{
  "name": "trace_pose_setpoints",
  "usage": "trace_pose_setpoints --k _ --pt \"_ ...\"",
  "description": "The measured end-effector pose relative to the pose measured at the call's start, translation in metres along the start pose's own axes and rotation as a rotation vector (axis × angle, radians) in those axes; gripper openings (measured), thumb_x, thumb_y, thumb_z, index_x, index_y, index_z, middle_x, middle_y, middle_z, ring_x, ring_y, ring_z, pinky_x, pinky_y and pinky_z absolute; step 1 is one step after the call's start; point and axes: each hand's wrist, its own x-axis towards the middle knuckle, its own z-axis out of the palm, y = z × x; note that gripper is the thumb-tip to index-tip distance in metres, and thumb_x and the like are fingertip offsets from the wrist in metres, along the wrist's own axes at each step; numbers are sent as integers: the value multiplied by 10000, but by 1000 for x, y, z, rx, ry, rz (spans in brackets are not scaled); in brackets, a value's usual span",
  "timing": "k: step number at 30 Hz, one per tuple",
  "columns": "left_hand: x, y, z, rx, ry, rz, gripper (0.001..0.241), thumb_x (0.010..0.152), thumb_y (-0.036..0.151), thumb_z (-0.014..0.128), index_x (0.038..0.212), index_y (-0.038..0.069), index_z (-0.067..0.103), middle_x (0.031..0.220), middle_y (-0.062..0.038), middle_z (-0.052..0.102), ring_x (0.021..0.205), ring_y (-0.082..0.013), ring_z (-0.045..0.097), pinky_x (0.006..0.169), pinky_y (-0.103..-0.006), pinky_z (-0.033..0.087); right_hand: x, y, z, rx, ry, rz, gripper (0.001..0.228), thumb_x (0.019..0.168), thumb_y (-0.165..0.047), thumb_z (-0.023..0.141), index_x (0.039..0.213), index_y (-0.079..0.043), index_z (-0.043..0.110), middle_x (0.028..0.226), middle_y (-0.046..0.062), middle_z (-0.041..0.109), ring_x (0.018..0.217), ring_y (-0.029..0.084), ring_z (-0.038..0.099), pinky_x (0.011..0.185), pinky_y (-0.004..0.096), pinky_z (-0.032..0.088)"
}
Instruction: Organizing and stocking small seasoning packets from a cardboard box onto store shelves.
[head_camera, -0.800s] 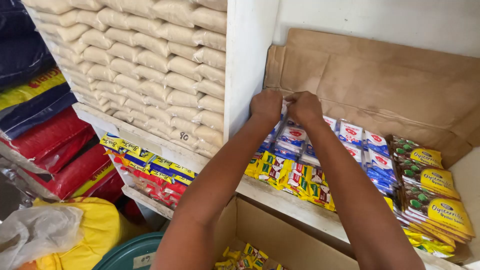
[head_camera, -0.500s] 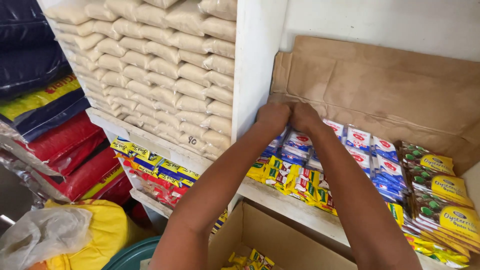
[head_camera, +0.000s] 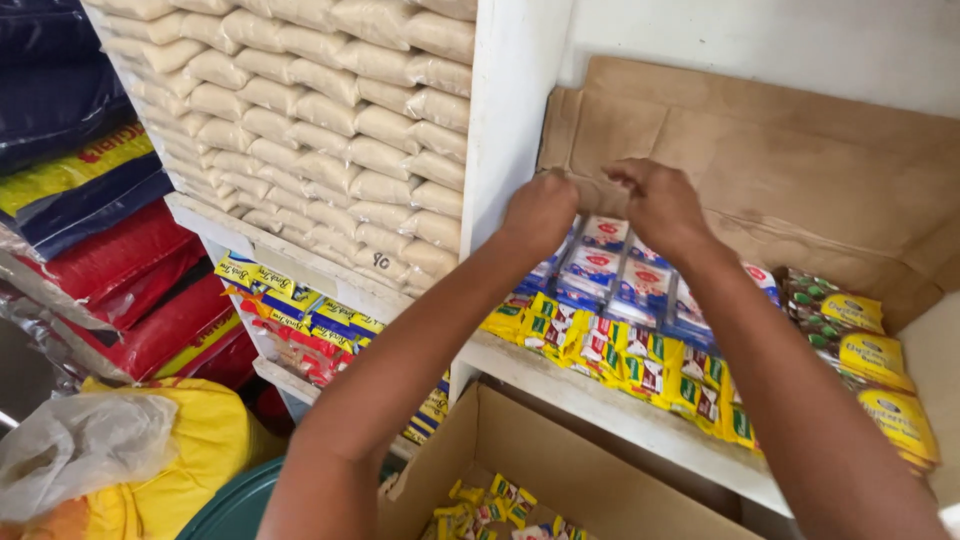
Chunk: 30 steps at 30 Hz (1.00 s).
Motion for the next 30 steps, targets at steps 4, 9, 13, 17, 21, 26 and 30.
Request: trace_pose_setpoints --k 4,9,13,17,21,26,30 --pt "-32 30 -78 -36 75 46 133 856 -5 608 912 18 726 1070 -218 678 935 -374 716 773 -460 592 -72 -73 -73 -35 23 -102 384 913 68 555 1231 -63 725 1195 177 725 1072 351 698 951 430 536" --pt "-109 80 -165 -369 182 95 314 790 -40 611 1076 51 703 1034 -150 671 933 -362 694 786 -454 558 -183 -122 -109 -110 -117 -60 398 900 78 577 1239 -79 710 1167 162 717 1068 362 660 974 451 504" --pt "-180 138 -141 -543 31 13 305 832 -35 600 1089 86 710 1057 -113 703 946 -354 700 769 -461 549 -274 -134 -105 13 -209 38 436 863 67 570 1245 -91 709 1180 150 721 1068 344 669 956 429 509" --pt "-248 183 -94 -664 -272 48 297 805 42 648 1092 83 714 1020 -141 702 870 -385 694 729 -510 540 -351 -125 -72 126 -384 310 395 844 -20 645 1227 -91 709 1158 147 734 1030 354 688 889 425 533" --pt "-292 224 -43 -612 -641 128 169 779 214 728 855 63 733 850 -171 715 837 -394 708 709 -535 557 -398 -108 -57 173 -566 615 334 881 -162 678 1210 -119 703 1159 130 746 954 346 741 818 429 581" --pt "-353 249 42 -545 -800 197 160 783 162 706 844 19 740 879 -230 719 871 -406 721 739 -525 576 -446 -53 -34 -59 -1009 629 396 884 -379 690 1242 -212 715 1057 155 764 970 374 724 897 485 555" --pt "-389 256 103 -609 -997 199 142 765 110 678 849 10 735 903 -230 728 888 -418 720 750 -540 570 -469 -21 -24 -153 -1148 494 400 880 -438 660 1210 -217 714 1097 123 764 1027 354 717 936 490 550"
